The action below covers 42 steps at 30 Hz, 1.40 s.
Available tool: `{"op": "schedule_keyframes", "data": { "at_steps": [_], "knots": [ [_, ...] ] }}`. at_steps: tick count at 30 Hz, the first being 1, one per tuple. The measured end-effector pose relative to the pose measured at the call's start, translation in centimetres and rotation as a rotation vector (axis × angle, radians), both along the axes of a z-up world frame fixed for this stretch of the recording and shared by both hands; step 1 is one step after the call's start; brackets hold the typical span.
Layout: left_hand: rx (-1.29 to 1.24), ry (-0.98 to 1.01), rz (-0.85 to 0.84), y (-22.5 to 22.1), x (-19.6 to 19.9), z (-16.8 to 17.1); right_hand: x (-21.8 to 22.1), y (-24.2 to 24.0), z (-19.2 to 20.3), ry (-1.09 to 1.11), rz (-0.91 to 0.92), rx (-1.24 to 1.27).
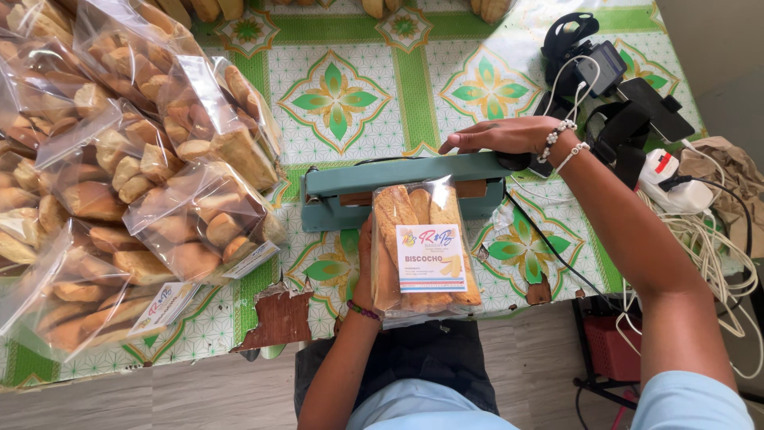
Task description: The person places a clear plastic bag filled with biscuits onto a table, positions it under a manual heat sealer, and presses the handle to seal the package. They repeat this process for multiple bags, moving the sealed items aside after each operation.
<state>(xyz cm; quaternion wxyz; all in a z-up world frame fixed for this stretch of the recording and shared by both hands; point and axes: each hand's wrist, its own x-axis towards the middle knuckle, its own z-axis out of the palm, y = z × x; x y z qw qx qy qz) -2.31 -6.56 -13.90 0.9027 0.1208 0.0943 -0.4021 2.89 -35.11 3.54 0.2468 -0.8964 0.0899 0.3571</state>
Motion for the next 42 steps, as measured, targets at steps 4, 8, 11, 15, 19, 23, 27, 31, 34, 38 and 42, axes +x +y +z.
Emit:
{"op": "schedule_keyframes", "data": {
  "at_steps": [4,8,11,15,19,23,27,31,34,38,42],
  "knots": [
    [0.012,-0.167,0.054,0.0,0.2,0.1,0.2,0.1,-0.3,-0.01,0.066,-0.135],
    [0.088,-0.11,0.052,0.0,-0.2,0.1,0.5,0.8,-1.3,-0.142,0.222,-0.343],
    [0.073,-0.107,0.05,-0.1,-0.3,0.0,0.7,1.5,-2.1,-0.232,0.215,-0.315],
    [0.062,-0.186,0.075,-0.2,0.0,-0.6,1.5,2.0,-2.2,-0.415,0.245,-0.025],
    [-0.067,-0.039,-0.029,0.0,0.1,-1.3,1.7,2.2,-2.5,-0.35,0.114,0.093],
    [-0.056,0.0,-0.046,-0.1,0.7,-1.4,2.6,2.8,-2.5,-0.315,0.124,0.099],
    [-0.022,-0.013,-0.034,-0.2,0.6,-1.7,3.7,3.5,-3.2,-0.281,0.177,0.138],
    [0.029,-0.058,0.028,-0.3,0.5,-2.3,5.0,4.3,-4.5,-0.218,0.214,0.252],
    [-0.1,0.001,-0.022,-0.3,0.5,-2.6,5.6,4.6,-5.4,-0.197,0.216,0.296],
    [-0.078,-0.001,-0.021,-0.3,0.6,-2.1,5.7,4.2,-5.6,-0.294,0.224,0.329],
    [-0.059,-0.025,-0.035,0.0,0.5,-1.5,5.2,4.1,-5.6,-0.424,0.301,0.324]
  ]
}}
